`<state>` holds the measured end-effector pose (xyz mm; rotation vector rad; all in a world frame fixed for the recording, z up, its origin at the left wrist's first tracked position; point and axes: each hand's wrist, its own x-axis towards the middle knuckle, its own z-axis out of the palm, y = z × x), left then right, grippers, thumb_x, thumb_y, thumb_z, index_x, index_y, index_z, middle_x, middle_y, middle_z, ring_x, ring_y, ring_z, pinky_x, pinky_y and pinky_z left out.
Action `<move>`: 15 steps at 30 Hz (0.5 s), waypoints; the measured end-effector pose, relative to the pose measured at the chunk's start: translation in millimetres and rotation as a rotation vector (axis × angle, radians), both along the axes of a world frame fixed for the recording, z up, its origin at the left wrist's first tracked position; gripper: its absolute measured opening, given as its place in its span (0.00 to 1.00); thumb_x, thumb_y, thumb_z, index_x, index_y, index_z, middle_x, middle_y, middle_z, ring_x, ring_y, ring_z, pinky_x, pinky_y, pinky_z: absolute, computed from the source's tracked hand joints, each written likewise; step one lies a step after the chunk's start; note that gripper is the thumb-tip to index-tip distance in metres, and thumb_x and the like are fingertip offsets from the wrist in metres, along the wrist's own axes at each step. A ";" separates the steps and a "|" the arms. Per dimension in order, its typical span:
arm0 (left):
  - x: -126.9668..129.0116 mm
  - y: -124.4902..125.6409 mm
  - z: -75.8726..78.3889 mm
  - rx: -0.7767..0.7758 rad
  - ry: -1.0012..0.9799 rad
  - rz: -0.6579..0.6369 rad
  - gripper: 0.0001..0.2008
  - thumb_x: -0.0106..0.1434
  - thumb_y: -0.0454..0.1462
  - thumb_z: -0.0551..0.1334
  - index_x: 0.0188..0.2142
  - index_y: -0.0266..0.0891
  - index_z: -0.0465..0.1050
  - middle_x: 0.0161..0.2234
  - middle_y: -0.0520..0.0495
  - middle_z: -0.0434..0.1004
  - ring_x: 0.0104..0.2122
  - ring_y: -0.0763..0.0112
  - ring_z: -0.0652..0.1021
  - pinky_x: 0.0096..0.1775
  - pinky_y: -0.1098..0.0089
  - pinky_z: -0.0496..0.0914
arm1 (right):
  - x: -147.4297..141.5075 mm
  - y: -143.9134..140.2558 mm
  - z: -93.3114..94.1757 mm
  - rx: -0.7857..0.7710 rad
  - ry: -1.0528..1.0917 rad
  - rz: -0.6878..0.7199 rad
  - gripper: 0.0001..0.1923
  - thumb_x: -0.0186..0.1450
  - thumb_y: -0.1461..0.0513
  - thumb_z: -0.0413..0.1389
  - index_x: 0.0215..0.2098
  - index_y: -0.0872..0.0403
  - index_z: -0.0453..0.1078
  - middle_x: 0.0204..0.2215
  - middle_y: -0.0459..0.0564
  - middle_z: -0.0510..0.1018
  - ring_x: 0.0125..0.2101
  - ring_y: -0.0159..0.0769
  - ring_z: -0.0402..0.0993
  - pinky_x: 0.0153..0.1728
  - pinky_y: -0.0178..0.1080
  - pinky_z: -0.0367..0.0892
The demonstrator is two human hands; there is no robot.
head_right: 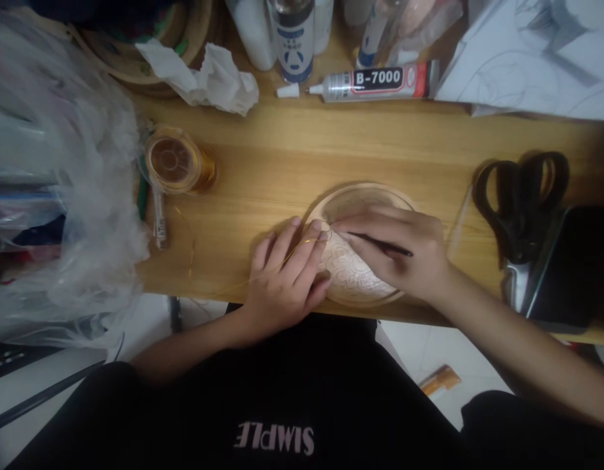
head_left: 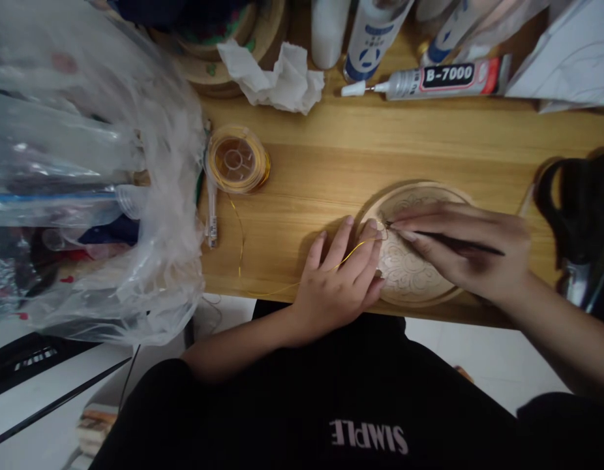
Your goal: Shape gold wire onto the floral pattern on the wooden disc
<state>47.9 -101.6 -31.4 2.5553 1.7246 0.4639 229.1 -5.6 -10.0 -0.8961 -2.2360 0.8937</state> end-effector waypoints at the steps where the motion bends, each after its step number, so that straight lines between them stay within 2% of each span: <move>1: 0.1 0.1 0.1 -0.001 0.004 -0.002 0.24 0.70 0.43 0.49 0.58 0.32 0.68 0.60 0.45 0.68 0.59 0.53 0.69 0.54 0.55 0.62 | 0.3 -0.6 -0.3 0.024 -0.011 0.001 0.11 0.60 0.71 0.61 0.40 0.56 0.75 0.36 0.56 0.82 0.40 0.37 0.80 0.39 0.37 0.75; 5: 0.1 0.3 0.2 0.005 0.008 -0.006 0.25 0.70 0.43 0.48 0.58 0.31 0.68 0.60 0.46 0.68 0.59 0.53 0.69 0.54 0.55 0.63 | 1.7 -3.6 -2.6 0.101 -0.040 0.013 0.13 0.60 0.71 0.60 0.42 0.54 0.74 0.38 0.54 0.82 0.40 0.35 0.80 0.39 0.36 0.76; 11: 0.4 0.4 0.6 0.000 0.008 -0.010 0.23 0.69 0.43 0.51 0.57 0.32 0.69 0.60 0.44 0.69 0.59 0.52 0.69 0.54 0.54 0.62 | 4.9 -6.8 -5.0 0.206 -0.062 0.012 0.15 0.59 0.72 0.62 0.44 0.57 0.74 0.37 0.56 0.82 0.38 0.37 0.81 0.36 0.36 0.77; 15: 1.0 1.3 1.0 0.004 0.007 -0.008 0.23 0.69 0.42 0.50 0.56 0.32 0.70 0.58 0.44 0.71 0.58 0.52 0.71 0.54 0.54 0.62 | 5.8 -6.3 -5.1 0.241 -0.055 0.044 0.15 0.58 0.73 0.62 0.43 0.60 0.74 0.38 0.59 0.82 0.39 0.38 0.81 0.38 0.37 0.77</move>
